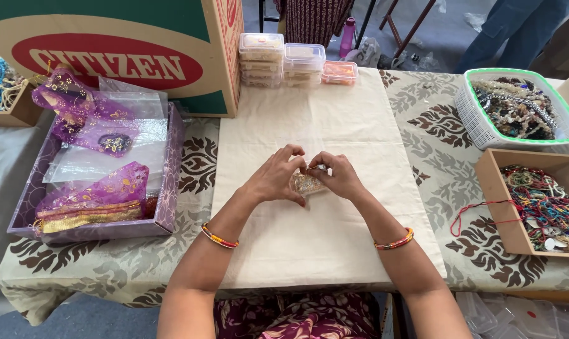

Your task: The person sits on the floor and packs various jewelry items, including necklaces and bracelets, into small plastic bags and decorative pouches. They then place the wrapped items into small plastic containers and a larger purple box.

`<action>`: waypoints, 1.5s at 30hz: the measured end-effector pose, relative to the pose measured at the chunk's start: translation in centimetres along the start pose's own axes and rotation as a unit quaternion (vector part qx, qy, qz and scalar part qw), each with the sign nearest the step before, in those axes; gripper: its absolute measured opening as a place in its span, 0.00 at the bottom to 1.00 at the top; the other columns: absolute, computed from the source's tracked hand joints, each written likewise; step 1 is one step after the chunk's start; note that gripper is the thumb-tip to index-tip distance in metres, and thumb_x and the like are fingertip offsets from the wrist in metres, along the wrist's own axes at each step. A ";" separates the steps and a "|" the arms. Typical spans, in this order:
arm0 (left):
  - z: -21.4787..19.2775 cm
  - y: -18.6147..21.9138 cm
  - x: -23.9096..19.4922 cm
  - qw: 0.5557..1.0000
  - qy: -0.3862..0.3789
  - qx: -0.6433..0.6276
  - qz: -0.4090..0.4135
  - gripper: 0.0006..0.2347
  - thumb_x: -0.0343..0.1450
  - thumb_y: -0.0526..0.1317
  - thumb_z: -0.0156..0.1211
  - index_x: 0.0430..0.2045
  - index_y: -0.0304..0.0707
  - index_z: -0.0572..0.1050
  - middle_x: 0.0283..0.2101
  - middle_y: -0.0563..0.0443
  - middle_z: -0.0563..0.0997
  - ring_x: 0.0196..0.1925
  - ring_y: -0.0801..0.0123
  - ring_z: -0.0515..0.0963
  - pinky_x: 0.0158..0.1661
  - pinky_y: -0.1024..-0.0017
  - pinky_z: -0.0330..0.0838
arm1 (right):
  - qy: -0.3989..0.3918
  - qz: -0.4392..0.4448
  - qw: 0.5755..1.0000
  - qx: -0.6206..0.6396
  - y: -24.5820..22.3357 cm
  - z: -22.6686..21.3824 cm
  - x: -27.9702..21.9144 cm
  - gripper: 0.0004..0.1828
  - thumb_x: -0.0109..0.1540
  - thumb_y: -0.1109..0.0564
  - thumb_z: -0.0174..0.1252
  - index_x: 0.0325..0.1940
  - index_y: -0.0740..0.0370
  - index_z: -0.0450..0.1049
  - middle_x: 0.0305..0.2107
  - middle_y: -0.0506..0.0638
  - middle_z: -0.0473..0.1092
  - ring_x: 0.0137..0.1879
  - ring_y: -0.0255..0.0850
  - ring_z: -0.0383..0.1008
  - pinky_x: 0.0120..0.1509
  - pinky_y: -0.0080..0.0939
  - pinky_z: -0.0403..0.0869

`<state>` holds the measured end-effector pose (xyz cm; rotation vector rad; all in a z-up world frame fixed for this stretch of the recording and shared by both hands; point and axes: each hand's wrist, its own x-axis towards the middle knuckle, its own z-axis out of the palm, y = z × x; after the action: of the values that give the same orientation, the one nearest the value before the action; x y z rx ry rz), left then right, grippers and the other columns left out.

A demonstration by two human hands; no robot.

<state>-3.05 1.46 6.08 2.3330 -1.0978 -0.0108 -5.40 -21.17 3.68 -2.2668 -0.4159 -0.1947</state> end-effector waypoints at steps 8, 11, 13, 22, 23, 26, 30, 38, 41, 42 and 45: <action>0.7 -0.8 -0.4 0.992 0.044 0.098 0.066 0.25 0.57 0.66 0.71 0.34 0.48 0.83 0.55 0.50 0.72 0.63 0.60 0.68 0.62 0.55 0.57 | 0.027 -0.131 0.969 -0.209 -0.6 -0.2 -0.7 0.04 0.60 0.52 0.66 0.38 0.51 0.81 0.35 0.42 0.76 0.43 0.36 0.74 0.64 0.49 0.58; 0.9 -0.9 -0.3 0.990 0.045 0.117 0.061 0.23 0.59 0.66 0.69 0.32 0.49 0.84 0.54 0.51 0.73 0.62 0.61 0.68 0.61 0.55 0.54 | 0.072 -0.191 0.941 -0.270 -0.9 -1.2 -0.9 0.05 0.58 0.51 0.67 0.35 0.50 0.82 0.40 0.46 0.72 0.48 0.39 0.71 0.64 0.52 0.56; 1.0 -0.9 -0.3 0.990 0.036 0.127 0.053 0.23 0.59 0.66 0.69 0.31 0.49 0.85 0.54 0.51 0.73 0.62 0.62 0.68 0.62 0.54 0.53 | 0.087 -0.208 0.933 -0.282 -0.8 -1.9 -1.0 0.06 0.57 0.49 0.68 0.34 0.50 0.83 0.42 0.47 0.69 0.50 0.40 0.69 0.63 0.54 0.54; 3.6 -2.5 0.7 0.994 0.052 0.092 -0.040 0.13 0.68 0.56 0.65 0.29 0.51 0.86 0.45 0.56 0.73 0.54 0.66 0.70 0.57 0.59 0.56 | -0.029 -0.052 0.964 -0.259 1.1 -2.8 -0.8 0.12 0.55 0.43 0.70 0.37 0.46 0.85 0.41 0.46 0.67 0.53 0.39 0.67 0.63 0.54 0.52; 4.0 -2.4 0.9 0.991 0.063 0.087 -0.081 0.11 0.66 0.53 0.66 0.28 0.51 0.86 0.44 0.57 0.73 0.53 0.67 0.70 0.56 0.60 0.59 | -0.039 -0.028 0.963 -0.264 1.4 -2.6 -0.8 0.16 0.54 0.41 0.71 0.42 0.46 0.83 0.47 0.48 0.66 0.58 0.42 0.64 0.65 0.55 0.51; 3.7 -1.2 1.1 0.981 0.067 0.068 -0.168 0.09 0.63 0.48 0.70 0.31 0.50 0.85 0.46 0.55 0.71 0.55 0.65 0.70 0.56 0.64 0.65 | -0.030 -0.011 0.964 -0.263 1.8 -2.3 -0.6 0.32 0.50 0.41 0.74 0.55 0.46 0.72 0.61 0.55 0.57 0.68 0.50 0.56 0.70 0.58 0.48; 5.8 -2.9 1.3 0.967 0.231 -0.010 -0.108 0.37 0.51 0.39 0.79 0.53 0.43 0.62 0.60 0.37 0.60 0.64 0.45 0.64 0.58 0.57 0.66 | -0.005 -0.009 0.975 -0.220 2.6 -2.3 -0.1 0.69 0.44 0.42 0.80 0.77 0.49 0.41 0.75 0.65 0.37 0.77 0.61 0.43 0.75 0.64 0.45; 3.8 -2.2 1.1 0.960 0.188 -0.197 -0.066 0.59 0.54 0.34 0.80 0.74 0.54 0.35 0.70 0.38 0.58 0.59 0.53 0.72 0.53 0.64 0.75 | 0.051 -0.007 0.986 -0.160 1.7 -1.9 -0.5 0.84 0.38 0.45 0.83 0.80 0.58 0.26 0.67 0.62 0.49 0.72 0.58 0.52 0.71 0.61 0.56; 3.8 -2.5 0.9 0.961 0.202 -0.184 -0.042 0.60 0.51 0.37 0.83 0.74 0.53 0.37 0.61 0.43 0.68 0.56 0.54 0.71 0.56 0.63 0.72 | 0.092 -0.029 0.982 -0.160 0.4 -1.9 -0.5 0.83 0.36 0.46 0.83 0.79 0.59 0.31 0.61 0.60 0.55 0.67 0.55 0.58 0.68 0.59 0.60; 3.7 -2.5 0.7 0.959 0.219 -0.178 -0.010 0.59 0.50 0.37 0.84 0.74 0.50 0.42 0.56 0.44 0.70 0.56 0.55 0.71 0.59 0.61 0.69 | 0.110 -0.047 0.979 -0.168 0.0 -2.0 -0.5 0.81 0.36 0.46 0.83 0.79 0.59 0.35 0.58 0.59 0.56 0.65 0.54 0.60 0.67 0.58 0.61; 2.8 -2.3 0.6 0.986 0.154 -0.066 0.016 0.33 0.53 0.37 0.84 0.54 0.54 0.73 0.51 0.52 0.75 0.57 0.59 0.74 0.59 0.63 0.73 | 0.097 -0.088 0.973 -0.190 0.3 -1.8 -0.9 0.61 0.43 0.49 0.81 0.73 0.56 0.54 0.54 0.56 0.61 0.64 0.53 0.63 0.68 0.55 0.64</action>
<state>-1.72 0.87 2.69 2.1112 -0.9491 0.2724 -6.17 -22.95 4.38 -2.5513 -0.5104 -0.6297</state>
